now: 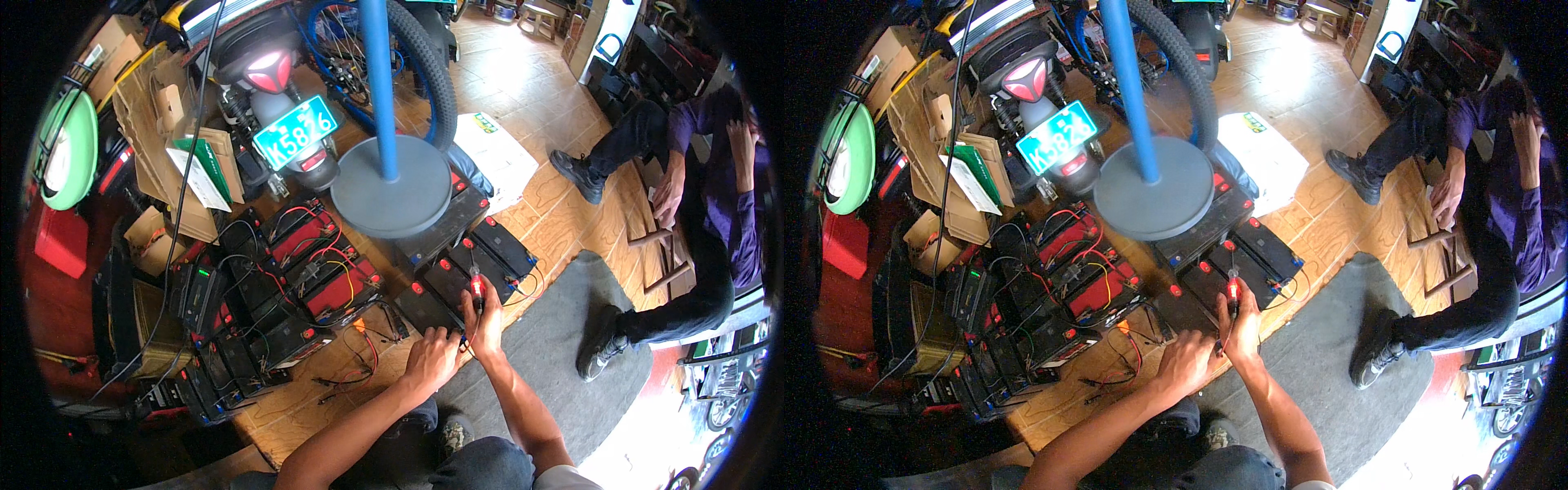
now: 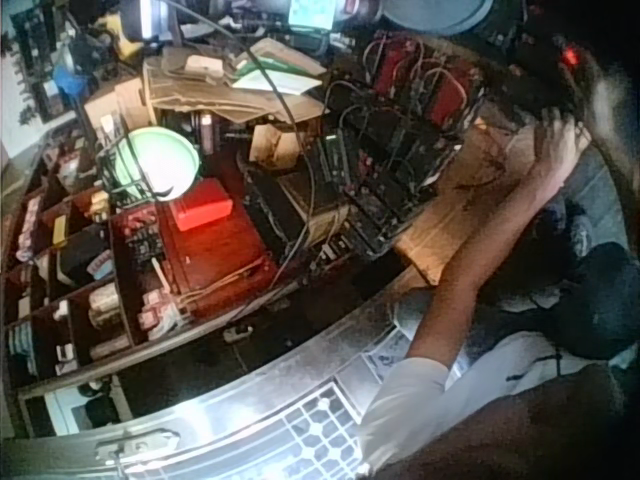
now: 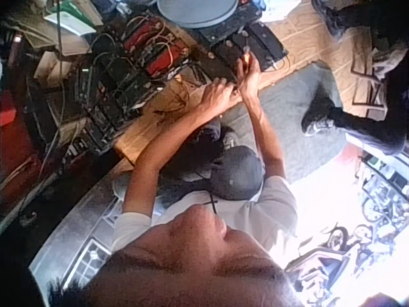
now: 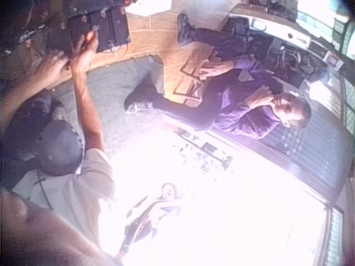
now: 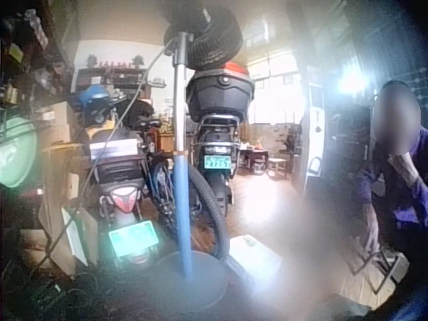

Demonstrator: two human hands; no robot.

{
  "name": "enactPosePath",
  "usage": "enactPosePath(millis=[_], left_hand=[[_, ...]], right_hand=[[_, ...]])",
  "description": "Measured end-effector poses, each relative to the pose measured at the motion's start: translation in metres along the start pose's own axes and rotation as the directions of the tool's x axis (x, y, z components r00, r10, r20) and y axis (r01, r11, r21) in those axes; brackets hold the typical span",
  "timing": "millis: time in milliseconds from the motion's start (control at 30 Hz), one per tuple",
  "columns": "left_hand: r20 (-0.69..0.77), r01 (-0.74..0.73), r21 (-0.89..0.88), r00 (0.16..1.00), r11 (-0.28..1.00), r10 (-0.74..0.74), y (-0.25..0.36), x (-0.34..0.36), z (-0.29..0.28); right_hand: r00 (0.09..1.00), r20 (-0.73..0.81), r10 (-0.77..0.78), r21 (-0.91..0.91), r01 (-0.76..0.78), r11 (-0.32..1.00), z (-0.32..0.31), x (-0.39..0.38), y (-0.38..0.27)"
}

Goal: The person sits on the floor and connects wires to a row of batteries on a low table. They attach red and black leads to battery terminals, then use a small handheld tester to check connections, with green and red indicator lights visible.

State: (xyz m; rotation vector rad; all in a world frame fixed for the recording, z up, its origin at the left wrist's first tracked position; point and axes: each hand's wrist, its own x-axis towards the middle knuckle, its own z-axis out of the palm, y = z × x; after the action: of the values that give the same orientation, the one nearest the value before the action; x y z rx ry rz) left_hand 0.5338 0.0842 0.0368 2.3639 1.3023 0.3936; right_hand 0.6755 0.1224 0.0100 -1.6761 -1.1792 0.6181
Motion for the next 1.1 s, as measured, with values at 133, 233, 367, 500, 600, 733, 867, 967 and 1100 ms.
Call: enactPosePath(millis=[133, 233, 367, 500, 600, 733, 867, 967, 1100], left_hand=[[0.003, 0.01, -0.011, 1.0, 1.0, -0.01, 0.0, 0.0, 0.001], [-0.01, 0.004, -0.005, 1.0, 1.0, -0.005, 0.0, 0.0, 0.001], [-0.011, -0.009, 0.014, 1.0, 1.0, 0.009, 0.0, 0.0, 0.002], [-0.016, -0.004, 0.011, 1.0, 1.0, 0.004, 0.001, 0.001, 0.001], [-0.024, -0.006, 0.007, 1.0, 1.0, 0.006, 0.001, 0.001, 0.0], [-0.043, -0.023, 0.024, 0.999, 0.999, 0.024, 0.002, 0.001, -0.003], [-0.009, 0.002, 0.022, 1.0, 1.0, -0.001, 0.002, 0.002, -0.002], [-0.027, 0.005, 0.022, 1.0, 1.0, -0.004, 0.002, 0.003, 0.0], [-0.002, 0.013, 0.014, 1.0, 1.0, -0.013, 0.002, 0.003, 0.0]], right_hand=[[1.0, 0.008, 0.016, 0.015, -0.016, 1.0, -0.001, 0.0, 0.0], [1.0, 0.0, -0.002, 0.01, 0.002, 1.0, -0.001, 0.0, -0.003], [1.0, 0.011, 0.017, 0.002, -0.017, 1.0, -0.002, -0.003, -0.002], [0.995, -0.003, -0.097, -0.047, 0.097, 0.994, 0.0, -0.001, 0.008], [0.99, -0.005, -0.144, -0.053, 0.144, 0.988, 0.002, 0.001, 0.009], [0.999, 0.003, -0.049, 0.066, 0.049, 0.997, -0.011, -0.001, -0.016], [0.989, -0.068, -0.131, 0.031, 0.133, 0.991, -0.069, 0.008, -0.045], [0.989, -0.12, -0.081, 0.009, 0.083, 0.997, -0.108, 0.058, -0.037], [0.998, -0.049, 0.05, 0.158, -0.041, 0.987, -0.119, 0.11, 0.006]])
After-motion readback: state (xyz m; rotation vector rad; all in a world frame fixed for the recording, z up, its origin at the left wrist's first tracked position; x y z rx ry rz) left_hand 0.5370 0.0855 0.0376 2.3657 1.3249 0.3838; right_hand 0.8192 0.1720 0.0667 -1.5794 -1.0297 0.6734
